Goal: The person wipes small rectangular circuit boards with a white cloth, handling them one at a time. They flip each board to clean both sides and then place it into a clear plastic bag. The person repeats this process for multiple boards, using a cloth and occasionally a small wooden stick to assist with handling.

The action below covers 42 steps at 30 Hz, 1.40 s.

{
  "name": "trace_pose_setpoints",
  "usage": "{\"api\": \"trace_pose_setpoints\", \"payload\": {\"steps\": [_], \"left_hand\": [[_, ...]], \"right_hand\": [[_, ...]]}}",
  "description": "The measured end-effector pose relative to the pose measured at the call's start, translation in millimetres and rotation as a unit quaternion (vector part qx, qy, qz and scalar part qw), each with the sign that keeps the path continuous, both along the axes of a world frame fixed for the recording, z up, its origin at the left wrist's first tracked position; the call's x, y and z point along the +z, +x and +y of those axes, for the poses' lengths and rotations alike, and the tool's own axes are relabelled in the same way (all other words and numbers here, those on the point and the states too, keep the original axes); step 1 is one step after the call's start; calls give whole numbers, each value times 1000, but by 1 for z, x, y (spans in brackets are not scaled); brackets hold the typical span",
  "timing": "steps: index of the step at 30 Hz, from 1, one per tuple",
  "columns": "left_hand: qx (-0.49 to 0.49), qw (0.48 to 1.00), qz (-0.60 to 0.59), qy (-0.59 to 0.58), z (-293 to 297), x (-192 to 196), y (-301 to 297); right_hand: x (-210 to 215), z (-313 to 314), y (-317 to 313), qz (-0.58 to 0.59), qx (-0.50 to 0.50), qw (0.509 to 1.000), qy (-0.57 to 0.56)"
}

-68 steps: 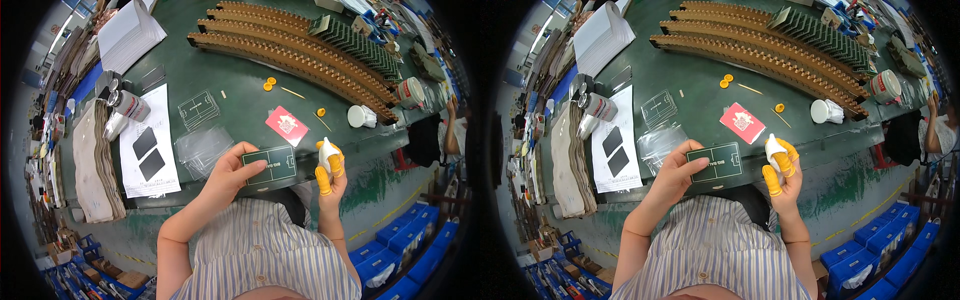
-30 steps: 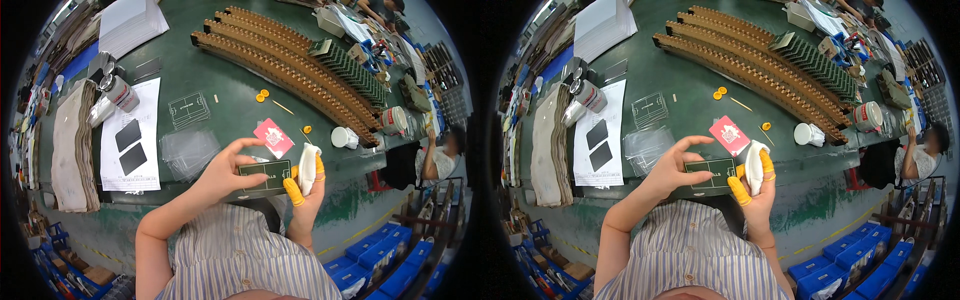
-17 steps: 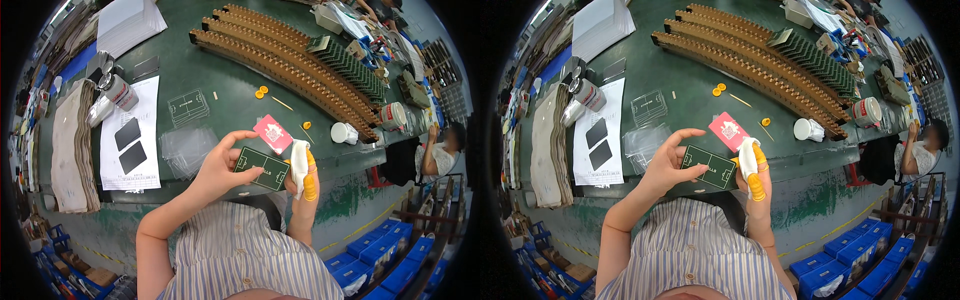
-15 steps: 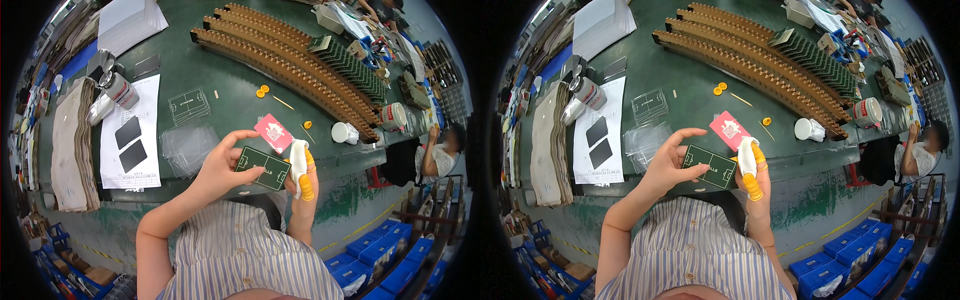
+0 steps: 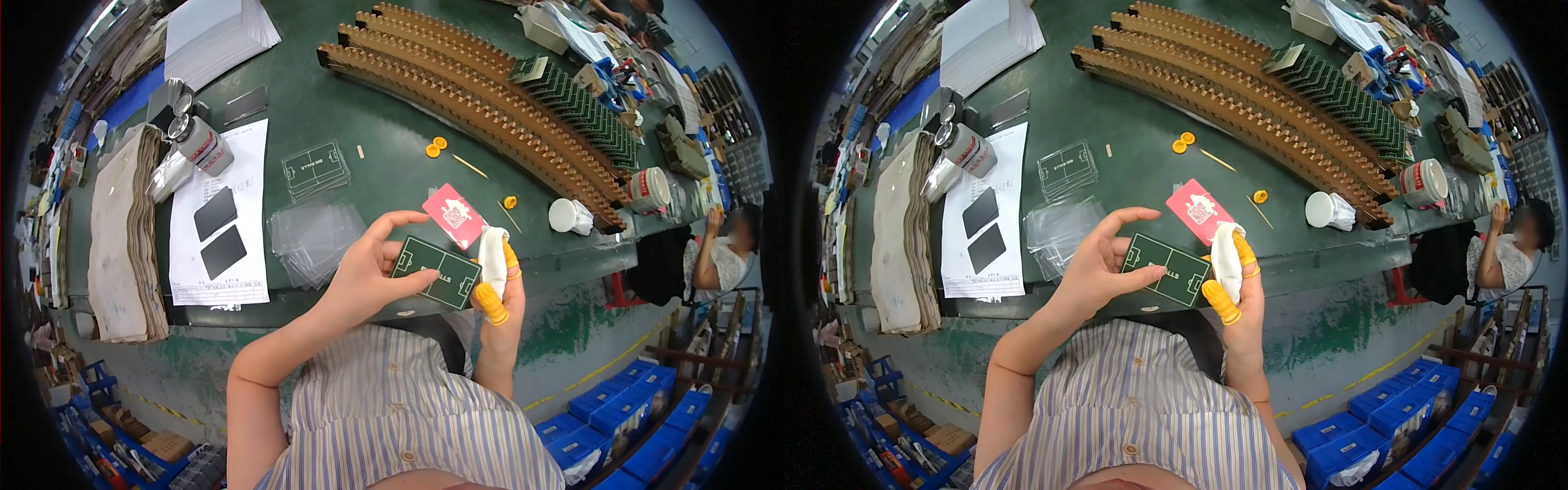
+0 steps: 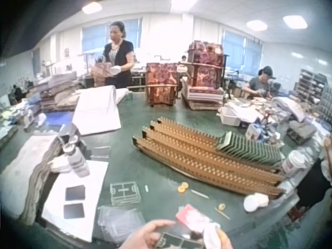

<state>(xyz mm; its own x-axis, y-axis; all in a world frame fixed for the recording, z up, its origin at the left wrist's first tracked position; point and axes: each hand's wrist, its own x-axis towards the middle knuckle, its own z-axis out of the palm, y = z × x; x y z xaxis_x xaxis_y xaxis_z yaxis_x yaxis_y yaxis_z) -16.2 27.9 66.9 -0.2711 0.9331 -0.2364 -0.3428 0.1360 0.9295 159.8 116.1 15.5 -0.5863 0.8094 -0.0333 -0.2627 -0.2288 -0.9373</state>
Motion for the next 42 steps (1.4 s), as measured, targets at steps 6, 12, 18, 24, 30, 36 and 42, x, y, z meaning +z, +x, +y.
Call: {"api": "trace_pose_setpoints", "payload": {"steps": [6, 12, 18, 24, 30, 36, 42], "left_hand": [[5, 1000, -14, 14, 1, -2, 1], [46, 899, 405, 160, -7, -8, -3], [112, 691, 667, 256, -15, -19, -2], [100, 637, 712, 278, -23, -23, -2], [149, 607, 716, 311, -20, -34, -3], [140, 664, 675, 290, -21, -33, 1], [132, 951, 212, 179, -10, -47, 20]], "right_hand": [[2, 2, -1, 23, -13, 1000, -13], [-3, 12, 0, 85, -52, 995, 4], [0, 13, 2, 44, -58, 997, 21], [3, 11, -4, 44, -10, 999, 19], [4, 7, 1, 72, 62, 995, -20], [10, 0, -5, 25, 41, 998, -35], [5, -2, -9, 22, -28, 998, -47]]}}
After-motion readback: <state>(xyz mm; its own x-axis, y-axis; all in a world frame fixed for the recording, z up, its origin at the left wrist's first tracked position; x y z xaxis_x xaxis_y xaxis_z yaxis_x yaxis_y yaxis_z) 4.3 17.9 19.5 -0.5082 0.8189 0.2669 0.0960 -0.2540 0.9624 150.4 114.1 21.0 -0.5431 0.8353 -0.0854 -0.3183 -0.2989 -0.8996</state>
